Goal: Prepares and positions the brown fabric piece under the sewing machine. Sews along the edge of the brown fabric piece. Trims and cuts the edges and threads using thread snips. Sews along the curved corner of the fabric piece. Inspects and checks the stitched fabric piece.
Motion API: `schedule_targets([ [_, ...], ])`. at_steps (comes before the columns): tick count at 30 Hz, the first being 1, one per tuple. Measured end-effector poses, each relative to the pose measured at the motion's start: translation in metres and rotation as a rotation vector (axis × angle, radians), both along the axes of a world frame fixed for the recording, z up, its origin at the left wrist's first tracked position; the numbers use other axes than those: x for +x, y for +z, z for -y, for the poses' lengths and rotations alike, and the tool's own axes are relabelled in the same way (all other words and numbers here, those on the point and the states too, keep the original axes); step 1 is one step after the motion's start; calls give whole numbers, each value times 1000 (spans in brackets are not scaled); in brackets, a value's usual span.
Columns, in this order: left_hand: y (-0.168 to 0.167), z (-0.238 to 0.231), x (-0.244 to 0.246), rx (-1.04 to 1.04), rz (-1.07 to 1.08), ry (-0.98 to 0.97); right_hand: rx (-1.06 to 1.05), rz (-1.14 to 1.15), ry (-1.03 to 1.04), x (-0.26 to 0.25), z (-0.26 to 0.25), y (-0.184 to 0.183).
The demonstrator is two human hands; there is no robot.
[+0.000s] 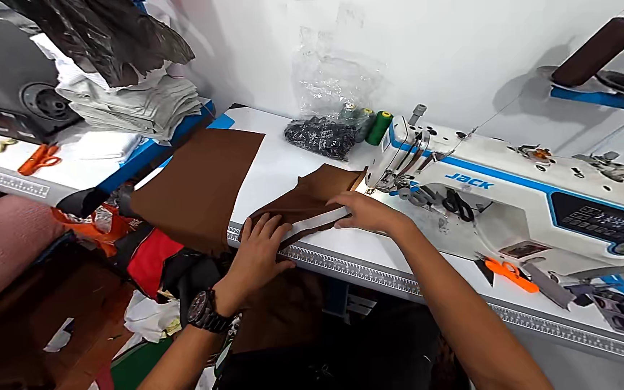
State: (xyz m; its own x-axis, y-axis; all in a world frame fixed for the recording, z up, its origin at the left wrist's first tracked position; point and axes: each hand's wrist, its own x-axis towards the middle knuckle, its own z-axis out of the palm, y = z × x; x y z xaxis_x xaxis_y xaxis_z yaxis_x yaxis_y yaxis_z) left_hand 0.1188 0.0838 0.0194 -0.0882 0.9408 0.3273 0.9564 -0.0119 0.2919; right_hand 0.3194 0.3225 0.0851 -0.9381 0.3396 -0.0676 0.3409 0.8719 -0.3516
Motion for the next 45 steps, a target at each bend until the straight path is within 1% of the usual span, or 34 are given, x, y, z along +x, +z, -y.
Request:
schedule_targets([
  [2,-9,6,-19,90,4,-125,-1,-88,-32,11,2,-7],
  [4,-15,16,-37,205,64,-205,11,-152,-48,19,5,-13],
  [5,-15,22,-45,263,81,-211,24,-190,-40,22,6,-15],
  [7,-14,31,-59,310,74,-186,24,-253,-10,26,10,-18],
  [9,-10,35,-64,307,73,-129,43,-323,17,28,12,-17],
  [11,-3,36,-58,241,96,-54,67,-393,22,29,18,-13],
  [14,8,26,-45,136,76,48,114,-474,44,31,37,3],
  [16,11,17,-45,132,103,60,170,-483,77,35,53,17],
  [19,17,13,-53,152,293,-1,235,-453,75,44,68,32],
  [22,37,27,-60,193,610,-149,190,-447,15,59,75,37],
  [24,52,40,-66,239,823,-239,95,-463,4,69,91,37],
  [25,62,44,-71,271,888,-274,27,-480,3,71,106,38],
  [27,88,47,-80,335,918,-324,-113,-507,-20,71,144,38],
  [28,104,43,-83,351,879,-316,-193,-522,-47,69,162,35],
  [30,135,21,-85,356,685,-267,-387,-592,-142,62,187,22],
  [32,154,-27,-77,319,404,-289,-561,-696,-290,59,198,-2],
  [33,155,-56,-69,266,300,-340,-624,-753,-372,60,200,-17],
  [34,148,-89,-61,197,250,-415,-667,-807,-448,64,200,-33],
  [36,113,-156,-44,33,254,-602,-684,-870,-610,79,198,-62],
  [38,74,-208,-22,-155,312,-733,-610,-845,-769,104,192,-82],
  [40,51,-243,0,-271,337,-819,-401,-678,-920,130,184,-86],
  [42,38,-260,16,-279,335,-857,-113,-465,-1032,146,174,-75],
  [43,35,-264,19,-263,328,-872,7,-407,-1057,145,166,-68],
  [45,30,-266,19,-250,353,-887,163,-365,-1077,129,146,-55],
])
